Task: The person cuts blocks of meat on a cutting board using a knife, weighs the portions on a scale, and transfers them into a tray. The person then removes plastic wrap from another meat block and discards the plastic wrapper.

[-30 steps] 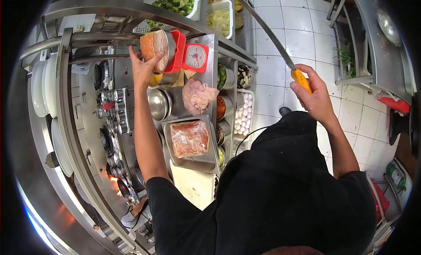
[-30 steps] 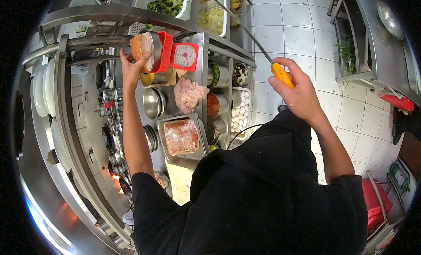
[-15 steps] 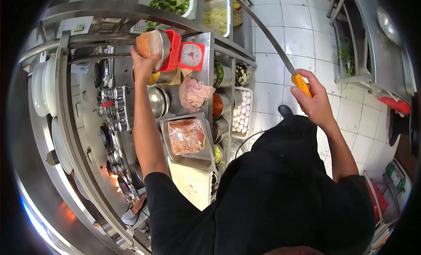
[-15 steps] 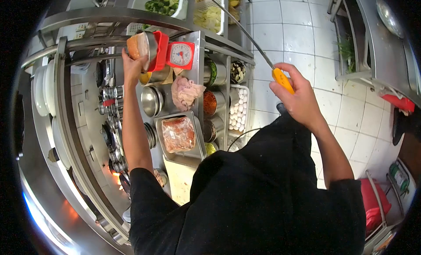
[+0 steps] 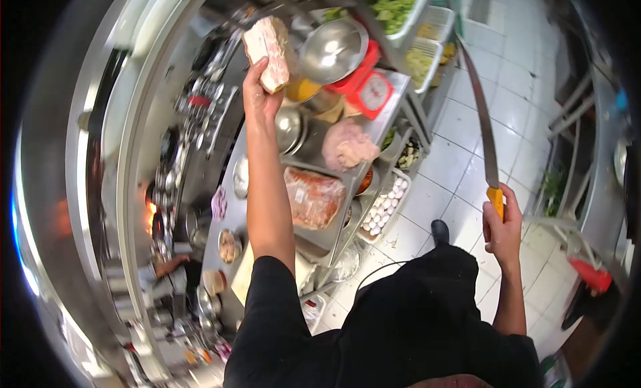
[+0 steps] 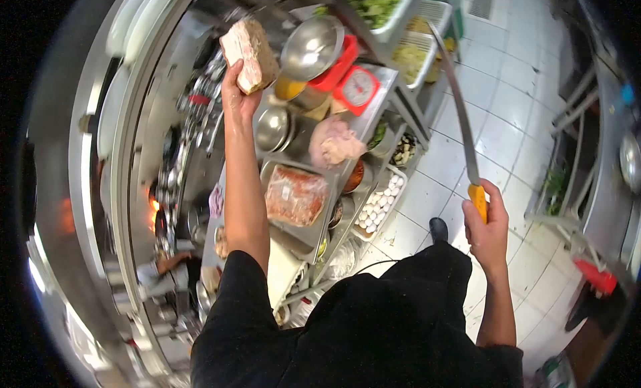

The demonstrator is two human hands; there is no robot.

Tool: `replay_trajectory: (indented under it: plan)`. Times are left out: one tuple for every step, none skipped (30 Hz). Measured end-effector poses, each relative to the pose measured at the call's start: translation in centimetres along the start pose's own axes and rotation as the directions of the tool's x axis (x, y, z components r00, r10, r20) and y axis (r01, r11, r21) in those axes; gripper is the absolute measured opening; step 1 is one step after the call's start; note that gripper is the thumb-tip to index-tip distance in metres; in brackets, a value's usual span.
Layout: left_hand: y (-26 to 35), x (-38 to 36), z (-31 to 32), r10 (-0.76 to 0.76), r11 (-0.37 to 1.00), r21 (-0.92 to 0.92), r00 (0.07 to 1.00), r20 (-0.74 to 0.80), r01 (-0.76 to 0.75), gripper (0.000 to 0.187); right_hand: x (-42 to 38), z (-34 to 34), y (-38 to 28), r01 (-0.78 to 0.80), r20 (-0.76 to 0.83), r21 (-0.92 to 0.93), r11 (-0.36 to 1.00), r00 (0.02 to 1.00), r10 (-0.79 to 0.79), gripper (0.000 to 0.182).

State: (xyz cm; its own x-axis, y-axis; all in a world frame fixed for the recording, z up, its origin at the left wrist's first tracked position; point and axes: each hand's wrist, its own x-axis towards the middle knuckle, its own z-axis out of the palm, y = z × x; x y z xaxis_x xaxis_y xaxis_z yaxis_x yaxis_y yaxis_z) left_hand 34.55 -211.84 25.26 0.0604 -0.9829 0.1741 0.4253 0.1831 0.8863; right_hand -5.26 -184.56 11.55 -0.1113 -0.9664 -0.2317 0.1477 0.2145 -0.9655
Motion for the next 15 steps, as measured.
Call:
replay_trajectory:
  plan:
    - [1.5,-1.0,-1.6,-0.006,0.997,-0.076,0.999,-0.053,0.002,0.051,-0.1,0.7,-0.1,-0.013,0.001,0.007,1.0,1.0,0.013,0.039]
    - [3.2,-2.9,-2.5,0.006,0.993,-0.116,0.998,-0.06,-0.013,0.051,0.0,1.3,0.1,0.013,0.033,-0.001,1.0,0.999,-0.013,0.038]
    - [4.9,-5.0,-3.3,0.02,0.988,-0.154,0.998,-0.067,-0.03,0.052,0.0,2.2,0.1,0.024,0.093,-0.011,1.0,0.995,-0.023,0.038]
    - [6.4,-7.1,-4.9,0.042,0.989,-0.133,0.994,-0.103,-0.056,0.051,-0.1,3.1,0.1,0.037,0.123,-0.019,0.999,0.992,-0.034,0.037]
    - [8.1,-10.1,-5.8,0.068,0.993,-0.085,0.984,-0.166,-0.083,0.052,-0.4,4.2,-0.1,0.051,0.151,-0.025,0.998,0.987,-0.046,0.037]
    - [9.6,-13.0,-7.0,0.087,0.995,-0.024,0.98,-0.177,-0.092,0.053,-0.8,5.3,-0.5,0.052,0.209,-0.057,0.997,0.977,-0.039,0.036]
    - [10.9,-16.1,-8.3,0.1,0.995,0.035,0.977,-0.189,-0.095,0.054,-1.2,6.6,-0.4,0.06,0.262,-0.065,0.996,0.964,-0.041,0.036]
    - [12.3,-19.3,-10.2,0.076,0.991,0.122,0.968,-0.239,-0.048,0.057,-1.7,7.8,-0.2,0.061,0.324,-0.066,0.996,0.945,-0.037,0.034]
    - [13.4,-22.5,-11.9,0.084,0.969,0.247,0.966,-0.245,-0.022,0.057,-2.5,8.9,0.0,0.061,0.381,-0.069,0.996,0.924,-0.03,0.033]
    - [14.4,-25.9,-13.3,0.083,0.933,0.358,0.955,-0.284,0.025,0.057,-3.4,10.1,0.2,0.068,0.421,-0.084,0.994,0.907,-0.026,0.033]
    - [15.3,-29.2,-14.3,0.078,0.885,0.457,0.942,-0.325,0.084,0.057,-4.7,11.4,0.2,0.083,0.474,-0.113,0.99,0.88,-0.02,0.031]
    - [15.5,-32.2,-15.6,0.074,0.897,0.43,0.922,-0.38,0.105,0.06,-6.1,12.9,0.3,0.102,0.521,-0.141,0.985,0.854,-0.014,0.03]
    - [15.8,-35.4,-16.8,0.028,0.88,0.443,0.911,-0.411,0.173,0.066,-7.8,14.3,0.5,0.11,0.543,-0.16,0.981,0.84,-0.006,0.03]
    - [15.8,-38.4,-18.2,0.015,0.819,0.517,0.893,-0.45,0.247,0.069,-9.6,15.8,0.6,0.152,0.599,-0.224,0.963,0.801,0.013,0.029]
    - [15.5,-41.3,-20.0,0.003,0.753,0.575,0.872,-0.49,0.321,0.071,-11.3,16.9,0.8,0.202,0.651,-0.288,0.936,0.758,0.037,0.028]
